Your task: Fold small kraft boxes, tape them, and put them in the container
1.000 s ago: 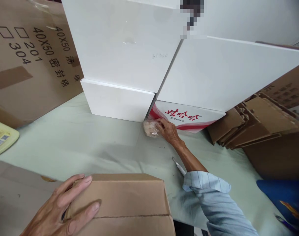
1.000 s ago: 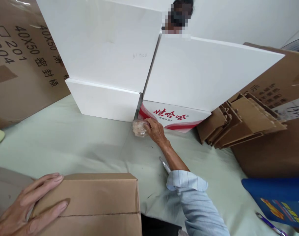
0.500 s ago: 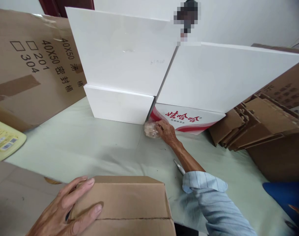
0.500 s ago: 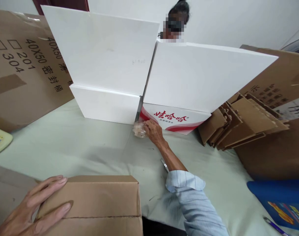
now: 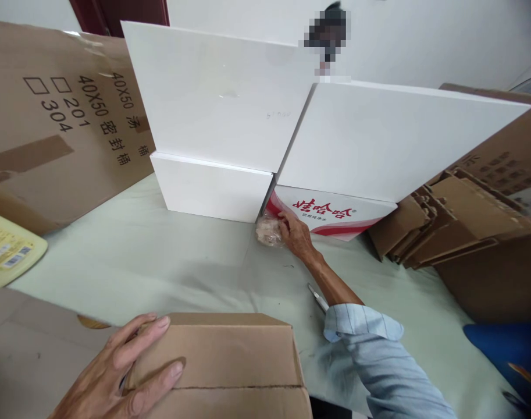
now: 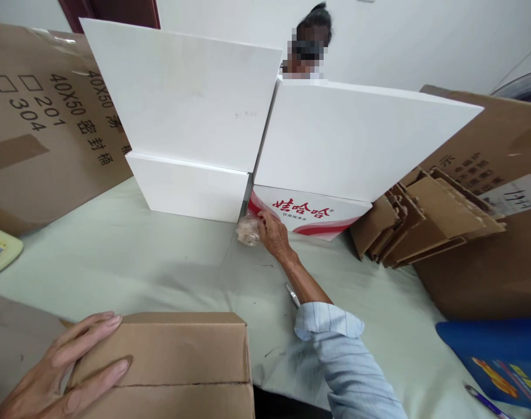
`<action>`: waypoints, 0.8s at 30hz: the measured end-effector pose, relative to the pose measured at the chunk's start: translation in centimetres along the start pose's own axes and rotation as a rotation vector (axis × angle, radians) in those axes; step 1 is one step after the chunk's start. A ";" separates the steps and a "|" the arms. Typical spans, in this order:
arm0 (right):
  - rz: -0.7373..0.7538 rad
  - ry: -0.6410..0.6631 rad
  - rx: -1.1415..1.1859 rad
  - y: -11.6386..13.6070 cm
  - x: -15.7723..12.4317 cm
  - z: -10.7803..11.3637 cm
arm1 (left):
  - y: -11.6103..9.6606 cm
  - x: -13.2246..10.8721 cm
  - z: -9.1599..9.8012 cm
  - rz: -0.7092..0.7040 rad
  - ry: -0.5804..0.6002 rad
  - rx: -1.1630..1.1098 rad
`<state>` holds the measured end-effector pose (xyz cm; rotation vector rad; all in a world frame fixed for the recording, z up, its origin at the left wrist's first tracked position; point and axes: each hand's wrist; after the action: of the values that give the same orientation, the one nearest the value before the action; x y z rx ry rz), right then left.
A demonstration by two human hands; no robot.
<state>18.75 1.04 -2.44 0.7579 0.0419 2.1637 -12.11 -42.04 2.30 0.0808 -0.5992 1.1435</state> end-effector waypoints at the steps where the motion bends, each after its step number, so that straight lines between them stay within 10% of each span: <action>1: -0.012 -0.012 -0.002 0.1 0.0 -0.1 | 0.0 0.0 0.0 -0.003 0.002 -0.004; 24: 0.016 0.136 -0.246 0.9 -1.1 0.3 | -0.7 0.4 0.3 -0.006 -0.015 -0.032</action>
<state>18.81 -0.43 -2.45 0.4712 -0.1581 2.1824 -11.54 -42.08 2.91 0.0635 -0.6301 1.1279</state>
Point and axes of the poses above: each hand's wrist, its own x-axis towards the middle knuckle, its own z-axis out of the back of the hand, y = z × x, and after that the axes turned 4 degrees about -x, right-handed
